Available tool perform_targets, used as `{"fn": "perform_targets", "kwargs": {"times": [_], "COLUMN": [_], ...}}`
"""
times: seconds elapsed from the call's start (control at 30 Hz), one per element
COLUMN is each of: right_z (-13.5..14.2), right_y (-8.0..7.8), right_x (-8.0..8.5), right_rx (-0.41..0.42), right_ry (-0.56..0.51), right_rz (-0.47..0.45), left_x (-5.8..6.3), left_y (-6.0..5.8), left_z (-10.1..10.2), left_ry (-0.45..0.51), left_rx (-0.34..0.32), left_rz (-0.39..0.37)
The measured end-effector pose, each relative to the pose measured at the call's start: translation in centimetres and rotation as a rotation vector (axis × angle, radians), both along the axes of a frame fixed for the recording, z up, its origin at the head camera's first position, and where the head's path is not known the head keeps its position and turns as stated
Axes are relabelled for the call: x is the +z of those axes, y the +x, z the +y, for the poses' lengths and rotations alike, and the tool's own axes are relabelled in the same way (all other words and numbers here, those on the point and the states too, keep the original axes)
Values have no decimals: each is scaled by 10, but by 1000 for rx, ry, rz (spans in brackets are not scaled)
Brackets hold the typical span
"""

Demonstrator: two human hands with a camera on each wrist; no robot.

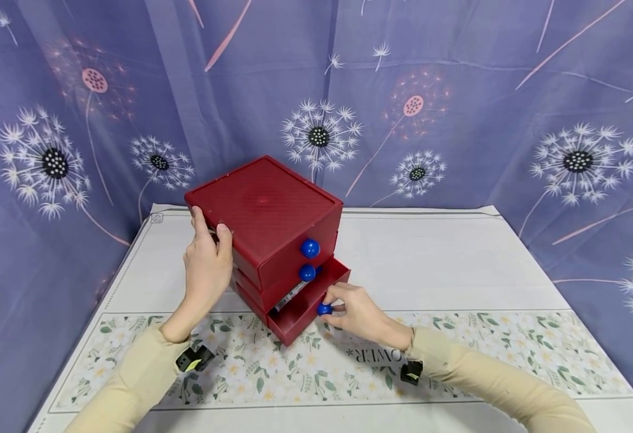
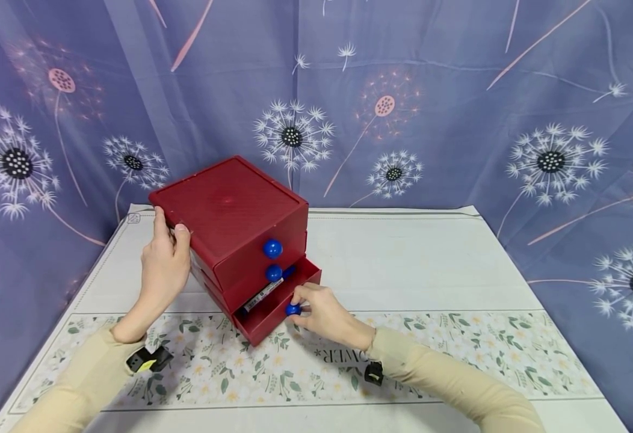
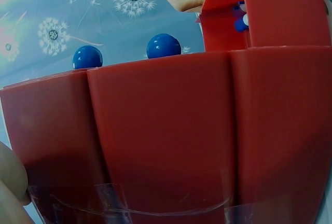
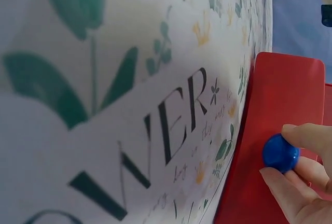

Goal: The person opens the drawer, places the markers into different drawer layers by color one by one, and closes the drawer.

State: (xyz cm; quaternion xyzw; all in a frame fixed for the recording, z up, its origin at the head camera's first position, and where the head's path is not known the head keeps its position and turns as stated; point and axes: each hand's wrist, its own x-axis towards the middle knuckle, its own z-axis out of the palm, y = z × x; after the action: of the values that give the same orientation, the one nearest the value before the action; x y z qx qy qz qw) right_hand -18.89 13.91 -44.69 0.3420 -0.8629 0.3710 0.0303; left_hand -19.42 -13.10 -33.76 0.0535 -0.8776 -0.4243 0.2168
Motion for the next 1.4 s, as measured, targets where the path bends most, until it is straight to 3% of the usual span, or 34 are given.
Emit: {"fn": "perform_targets", "kwargs": {"times": [1.4], "right_z": [-10], "right_y": [-10], "right_x": [0], "right_rx": [-8], "right_ry": [33], "right_rz": [8], "left_x": [-2], "left_y": [0], "left_z": [2], "left_ry": [-12], "left_rx": [8], "left_rz": [35]}}
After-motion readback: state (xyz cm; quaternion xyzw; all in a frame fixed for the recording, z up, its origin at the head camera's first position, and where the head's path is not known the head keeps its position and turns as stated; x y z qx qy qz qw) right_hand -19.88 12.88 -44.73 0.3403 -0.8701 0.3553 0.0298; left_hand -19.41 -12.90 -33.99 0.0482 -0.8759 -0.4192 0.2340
